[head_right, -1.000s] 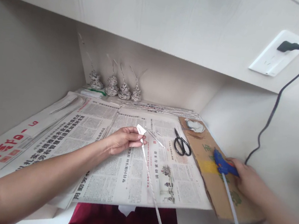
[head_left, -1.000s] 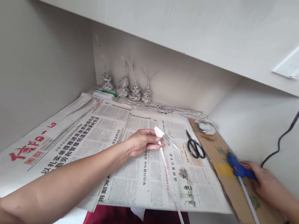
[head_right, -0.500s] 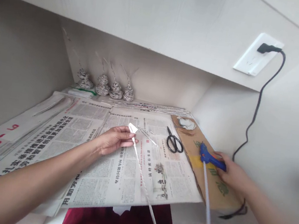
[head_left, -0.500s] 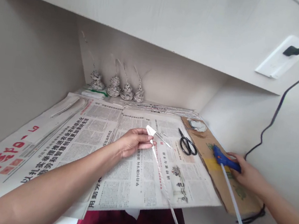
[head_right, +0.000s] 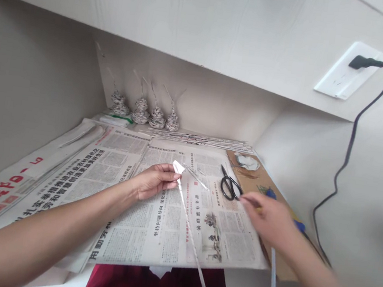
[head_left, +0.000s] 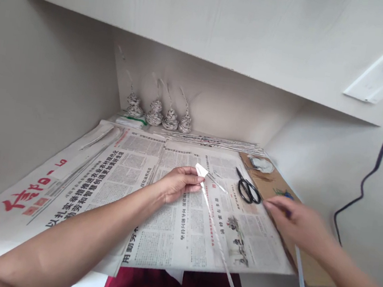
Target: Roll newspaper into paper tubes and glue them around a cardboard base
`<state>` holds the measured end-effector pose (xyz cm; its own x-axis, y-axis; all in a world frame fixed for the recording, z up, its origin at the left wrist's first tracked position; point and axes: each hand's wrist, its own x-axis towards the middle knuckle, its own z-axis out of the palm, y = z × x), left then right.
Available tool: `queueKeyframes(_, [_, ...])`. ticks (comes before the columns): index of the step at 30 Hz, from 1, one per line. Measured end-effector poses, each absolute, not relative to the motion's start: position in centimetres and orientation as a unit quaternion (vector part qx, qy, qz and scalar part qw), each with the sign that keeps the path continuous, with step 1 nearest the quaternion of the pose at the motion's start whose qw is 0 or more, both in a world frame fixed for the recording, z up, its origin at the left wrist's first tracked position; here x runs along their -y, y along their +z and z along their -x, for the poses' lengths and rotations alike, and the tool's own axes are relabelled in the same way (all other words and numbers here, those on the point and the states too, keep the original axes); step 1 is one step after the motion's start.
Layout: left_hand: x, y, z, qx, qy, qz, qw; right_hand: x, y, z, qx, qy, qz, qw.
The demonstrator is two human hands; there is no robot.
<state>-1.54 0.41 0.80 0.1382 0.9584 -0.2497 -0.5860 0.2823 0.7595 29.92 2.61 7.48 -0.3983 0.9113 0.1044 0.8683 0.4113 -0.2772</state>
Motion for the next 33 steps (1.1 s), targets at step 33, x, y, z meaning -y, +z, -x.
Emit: queueKeyframes(33, [-0.4,1.3,2.6,-0.317,0.520,-0.277,0.743,0.8,1.8,-15.5,0.699,0.518,0.422,0.254])
